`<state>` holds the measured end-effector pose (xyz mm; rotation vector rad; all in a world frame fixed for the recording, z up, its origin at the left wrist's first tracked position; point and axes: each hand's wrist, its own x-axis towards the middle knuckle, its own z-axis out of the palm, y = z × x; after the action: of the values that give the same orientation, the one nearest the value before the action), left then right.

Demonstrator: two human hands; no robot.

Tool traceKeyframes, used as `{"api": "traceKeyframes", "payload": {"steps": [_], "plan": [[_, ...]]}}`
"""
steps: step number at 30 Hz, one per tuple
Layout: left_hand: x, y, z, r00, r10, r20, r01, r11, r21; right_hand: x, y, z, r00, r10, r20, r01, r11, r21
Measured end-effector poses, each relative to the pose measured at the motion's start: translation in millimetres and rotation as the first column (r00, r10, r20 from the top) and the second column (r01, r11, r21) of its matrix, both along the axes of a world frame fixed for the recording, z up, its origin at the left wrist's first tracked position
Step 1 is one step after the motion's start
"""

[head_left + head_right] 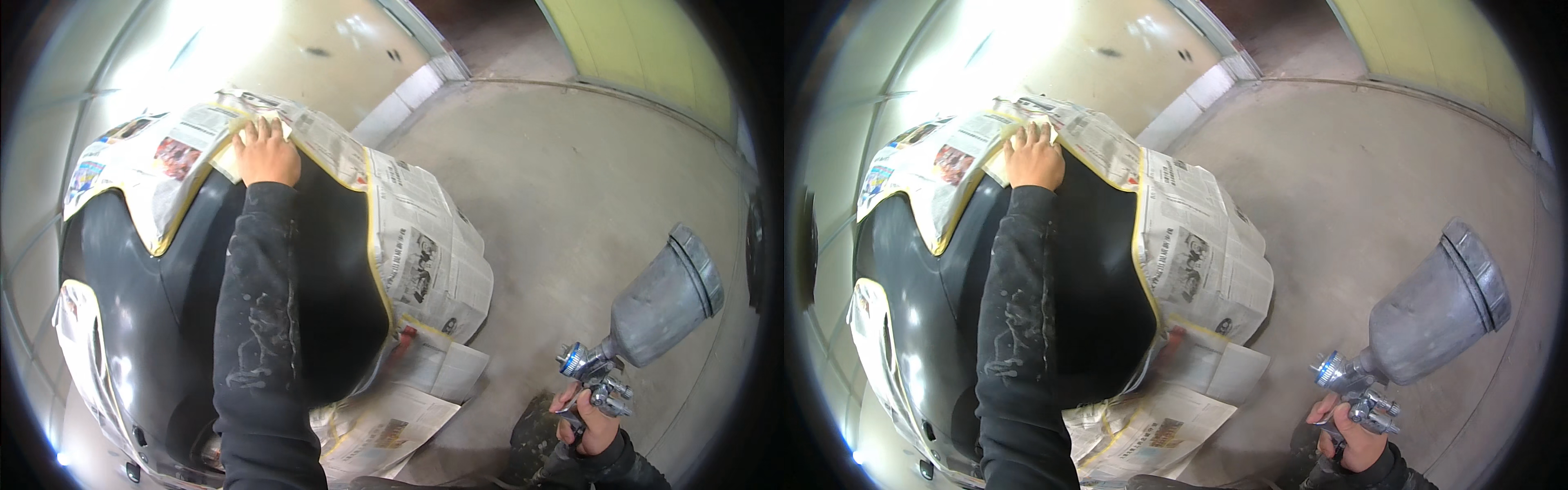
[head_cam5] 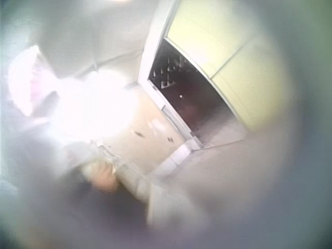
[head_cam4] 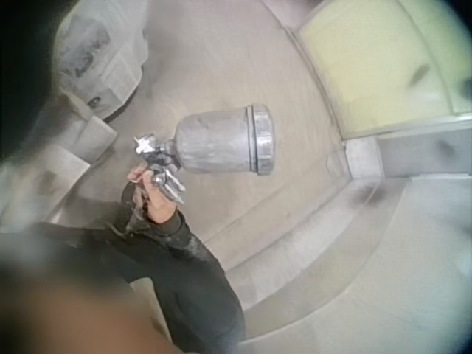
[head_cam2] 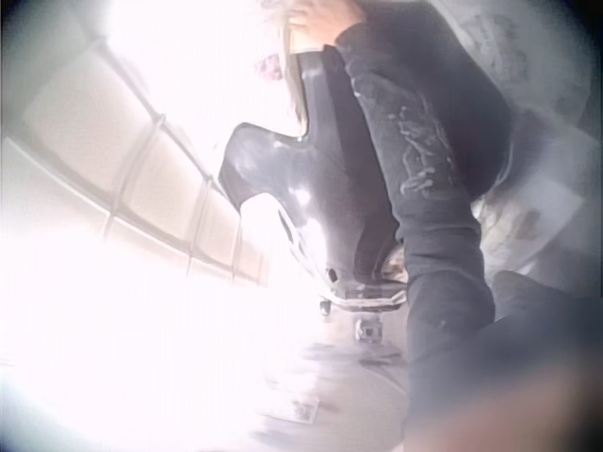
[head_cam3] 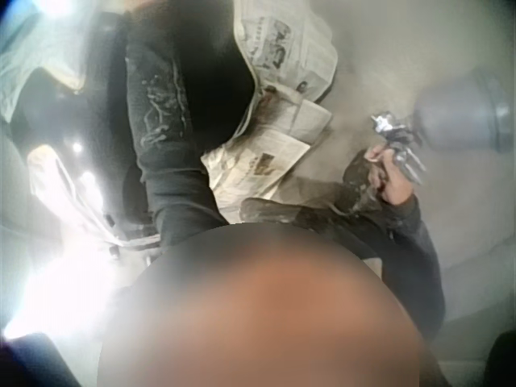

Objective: The person wipes the rear bumper of a black Jeep with a cloth, then uses a spray gun to apply paint to the bumper. The person alternates between wiping and spraying across the bumper surface.

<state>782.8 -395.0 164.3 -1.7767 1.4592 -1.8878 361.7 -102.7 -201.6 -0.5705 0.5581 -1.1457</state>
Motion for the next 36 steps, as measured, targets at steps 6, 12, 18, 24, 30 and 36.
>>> {"api": "traceKeyframes", "payload": {"steps": [6, 12, 18, 24, 30, 36], "plan": [[5, -13, -68, 0.994, -0.039, 0.101, 0.008, 0.957, 0.289, 1, -9, 10, 0.999, 0.032, -0.042, -0.030, 0.998, 0.056], [-8, -2, -150, 0.989, 0.024, -0.143, 0.069, 0.792, 0.607, -1, -10, 1, 0.995, 0.056, -0.081, -0.057, 0.998, -0.009], [-4, 76, -165, 0.968, -0.109, -0.227, 0.231, 0.747, 0.624, -1, -9, -23, 0.994, 0.102, -0.038, -0.104, 0.993, -0.055], [-21, 160, -193, 0.929, -0.191, -0.318, 0.347, 0.752, 0.560, -5, -5, -17, 0.988, 0.138, -0.062, -0.145, 0.983, -0.113], [-17, 227, -260, 0.922, -0.020, -0.386, 0.300, 0.667, 0.682, -9, 1, -9, 0.986, 0.152, -0.069, -0.163, 0.967, -0.196], [-67, 280, -251, 0.629, 0.238, -0.740, 0.549, 0.539, 0.639, -21, 3, -2, 0.978, 0.156, -0.136, -0.175, 0.974, -0.143]]}}
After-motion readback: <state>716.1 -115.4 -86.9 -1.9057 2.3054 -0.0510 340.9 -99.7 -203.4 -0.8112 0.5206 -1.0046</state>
